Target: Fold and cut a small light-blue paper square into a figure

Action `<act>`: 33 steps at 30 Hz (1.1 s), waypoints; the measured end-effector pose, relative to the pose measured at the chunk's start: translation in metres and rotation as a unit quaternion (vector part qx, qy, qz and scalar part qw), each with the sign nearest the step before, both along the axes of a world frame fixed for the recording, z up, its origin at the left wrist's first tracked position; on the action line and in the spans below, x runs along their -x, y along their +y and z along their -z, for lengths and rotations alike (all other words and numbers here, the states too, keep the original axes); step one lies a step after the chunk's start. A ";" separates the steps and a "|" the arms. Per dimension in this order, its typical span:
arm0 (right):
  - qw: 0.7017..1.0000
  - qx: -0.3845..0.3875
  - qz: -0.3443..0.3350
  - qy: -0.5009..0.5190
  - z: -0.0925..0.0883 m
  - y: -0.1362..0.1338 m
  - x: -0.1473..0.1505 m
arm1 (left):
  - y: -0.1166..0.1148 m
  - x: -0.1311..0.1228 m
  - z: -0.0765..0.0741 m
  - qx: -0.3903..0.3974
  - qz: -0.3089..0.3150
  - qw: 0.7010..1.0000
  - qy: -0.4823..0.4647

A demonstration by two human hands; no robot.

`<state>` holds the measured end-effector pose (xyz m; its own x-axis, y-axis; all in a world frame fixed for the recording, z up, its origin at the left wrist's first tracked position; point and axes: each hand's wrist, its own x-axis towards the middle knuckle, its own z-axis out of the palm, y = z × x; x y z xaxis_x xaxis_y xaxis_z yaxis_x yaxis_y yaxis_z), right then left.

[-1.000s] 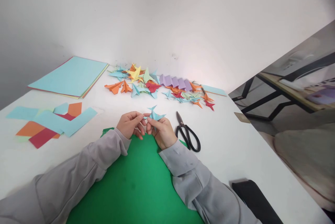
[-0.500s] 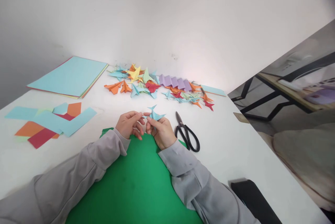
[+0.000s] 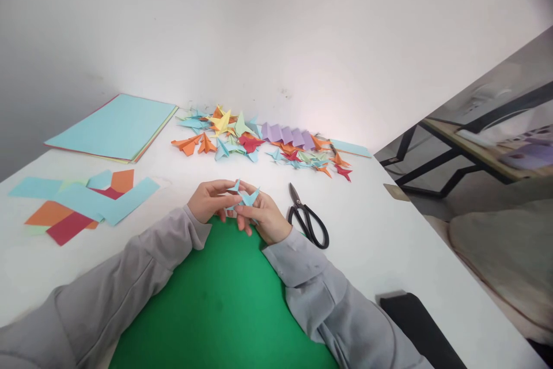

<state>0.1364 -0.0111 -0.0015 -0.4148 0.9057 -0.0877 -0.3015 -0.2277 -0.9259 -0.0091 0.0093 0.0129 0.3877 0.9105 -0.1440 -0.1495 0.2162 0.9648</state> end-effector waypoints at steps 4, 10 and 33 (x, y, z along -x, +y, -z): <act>0.999 -0.015 0.047 -0.004 0.005 0.000 0.003 | 0.000 -0.001 0.002 0.000 -0.027 1.000 0.006; 0.974 -0.085 0.208 -0.029 -0.003 -0.005 0.006 | 0.003 -0.004 0.002 0.021 -0.150 0.988 -0.028; 0.979 -0.037 0.202 0.008 0.002 0.004 -0.003 | 0.000 -0.004 0.001 -0.053 -0.081 0.994 0.042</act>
<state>0.1394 -0.0070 -0.0033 -0.0219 0.9997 -0.0132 -0.3673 -0.0203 -0.9299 -0.0056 0.0094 0.0120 0.2255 0.9718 -0.0696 -0.0916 0.0923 0.9915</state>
